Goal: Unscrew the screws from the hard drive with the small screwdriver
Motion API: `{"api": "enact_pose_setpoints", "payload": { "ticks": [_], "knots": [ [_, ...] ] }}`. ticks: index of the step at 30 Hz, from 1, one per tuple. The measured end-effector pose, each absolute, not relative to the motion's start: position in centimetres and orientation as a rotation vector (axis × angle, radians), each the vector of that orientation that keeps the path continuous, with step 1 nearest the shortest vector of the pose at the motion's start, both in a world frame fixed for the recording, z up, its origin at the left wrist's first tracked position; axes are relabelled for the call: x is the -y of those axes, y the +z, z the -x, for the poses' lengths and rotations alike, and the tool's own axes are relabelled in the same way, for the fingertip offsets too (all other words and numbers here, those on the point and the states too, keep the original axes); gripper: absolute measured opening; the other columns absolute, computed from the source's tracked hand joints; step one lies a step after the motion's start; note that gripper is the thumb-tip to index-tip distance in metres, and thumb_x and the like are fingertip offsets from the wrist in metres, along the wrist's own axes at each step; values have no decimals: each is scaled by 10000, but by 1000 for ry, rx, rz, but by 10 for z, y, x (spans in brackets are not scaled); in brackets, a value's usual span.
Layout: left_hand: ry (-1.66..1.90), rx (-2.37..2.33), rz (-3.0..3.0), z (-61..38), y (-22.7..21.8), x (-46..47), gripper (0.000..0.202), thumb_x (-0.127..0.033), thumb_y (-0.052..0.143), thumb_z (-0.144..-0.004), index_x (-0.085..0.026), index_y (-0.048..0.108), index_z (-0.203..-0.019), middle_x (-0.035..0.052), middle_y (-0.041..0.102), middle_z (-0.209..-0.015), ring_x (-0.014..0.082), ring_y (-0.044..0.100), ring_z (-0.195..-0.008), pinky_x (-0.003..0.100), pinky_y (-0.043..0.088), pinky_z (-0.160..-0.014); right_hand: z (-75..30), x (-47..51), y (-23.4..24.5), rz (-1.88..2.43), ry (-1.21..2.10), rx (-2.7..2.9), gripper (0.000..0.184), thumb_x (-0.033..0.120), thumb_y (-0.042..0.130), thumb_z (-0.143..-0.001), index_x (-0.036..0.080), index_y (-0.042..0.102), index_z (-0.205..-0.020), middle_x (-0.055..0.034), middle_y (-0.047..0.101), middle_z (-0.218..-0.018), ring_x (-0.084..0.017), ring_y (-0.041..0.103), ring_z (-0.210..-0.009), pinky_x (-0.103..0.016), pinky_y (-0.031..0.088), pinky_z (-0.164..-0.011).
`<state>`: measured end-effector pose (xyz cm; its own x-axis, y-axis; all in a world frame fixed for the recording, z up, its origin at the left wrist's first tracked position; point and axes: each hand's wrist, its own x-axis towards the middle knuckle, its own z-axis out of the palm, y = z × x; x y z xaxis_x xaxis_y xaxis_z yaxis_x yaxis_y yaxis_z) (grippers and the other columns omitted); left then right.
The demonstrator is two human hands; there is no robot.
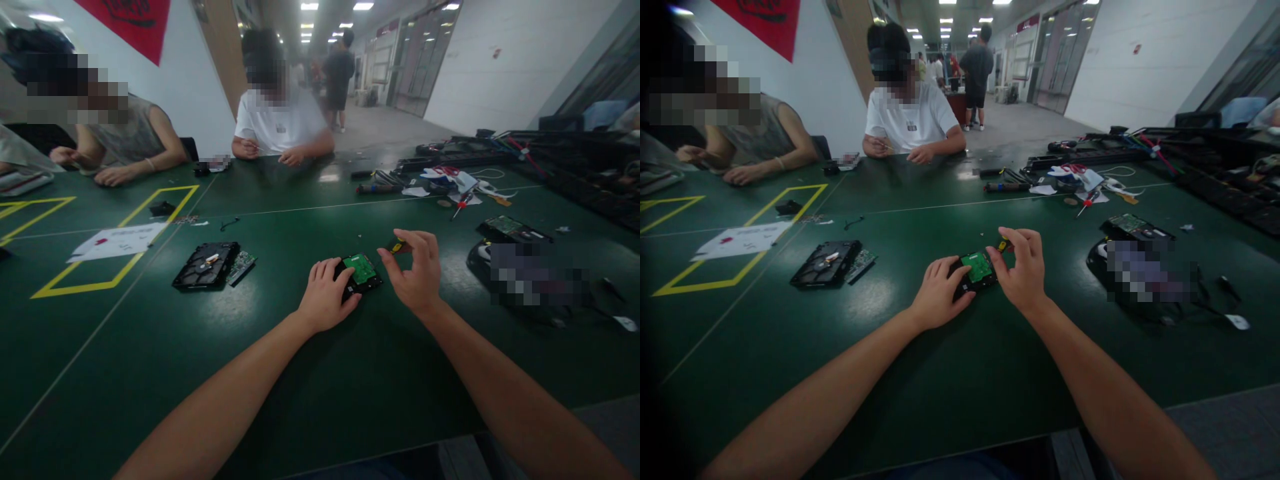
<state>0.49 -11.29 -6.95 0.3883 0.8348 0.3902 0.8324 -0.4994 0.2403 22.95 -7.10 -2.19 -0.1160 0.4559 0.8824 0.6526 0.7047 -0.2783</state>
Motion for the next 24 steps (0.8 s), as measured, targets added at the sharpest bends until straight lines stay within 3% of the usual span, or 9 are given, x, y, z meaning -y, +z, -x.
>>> {"api": "enact_pose_setpoints", "payload": {
  "ticks": [9,17,24],
  "knots": [
    [725,-1571,-2601,-5,-69,113,593,-498,665,-961,-218,568,-1475,177,450,-1578,399,409,-1472,627,327,-1242,-230,68,-33,882,-4,1778,570,187,556,-1041,303,403,-1578,-133,612,-1441,-255,735,-1061,-481,650,-895],
    [750,-1553,-2594,-5,-70,112,591,-496,670,-958,-225,563,-1472,176,449,-1580,401,413,-1469,644,337,-1232,-230,69,-26,872,-196,1751,500,260,767,-940,290,550,-1390,-91,625,-1177,-260,651,-999,-427,636,-755],
    [745,-1549,-2597,-4,-71,111,599,-499,677,-950,-224,568,-1471,179,454,-1578,405,418,-1465,643,345,-1226,-228,72,-23,897,-196,1768,513,232,686,-987,319,539,-1471,-94,639,-1203,-254,663,-981,-452,633,-800]
  ]
}}
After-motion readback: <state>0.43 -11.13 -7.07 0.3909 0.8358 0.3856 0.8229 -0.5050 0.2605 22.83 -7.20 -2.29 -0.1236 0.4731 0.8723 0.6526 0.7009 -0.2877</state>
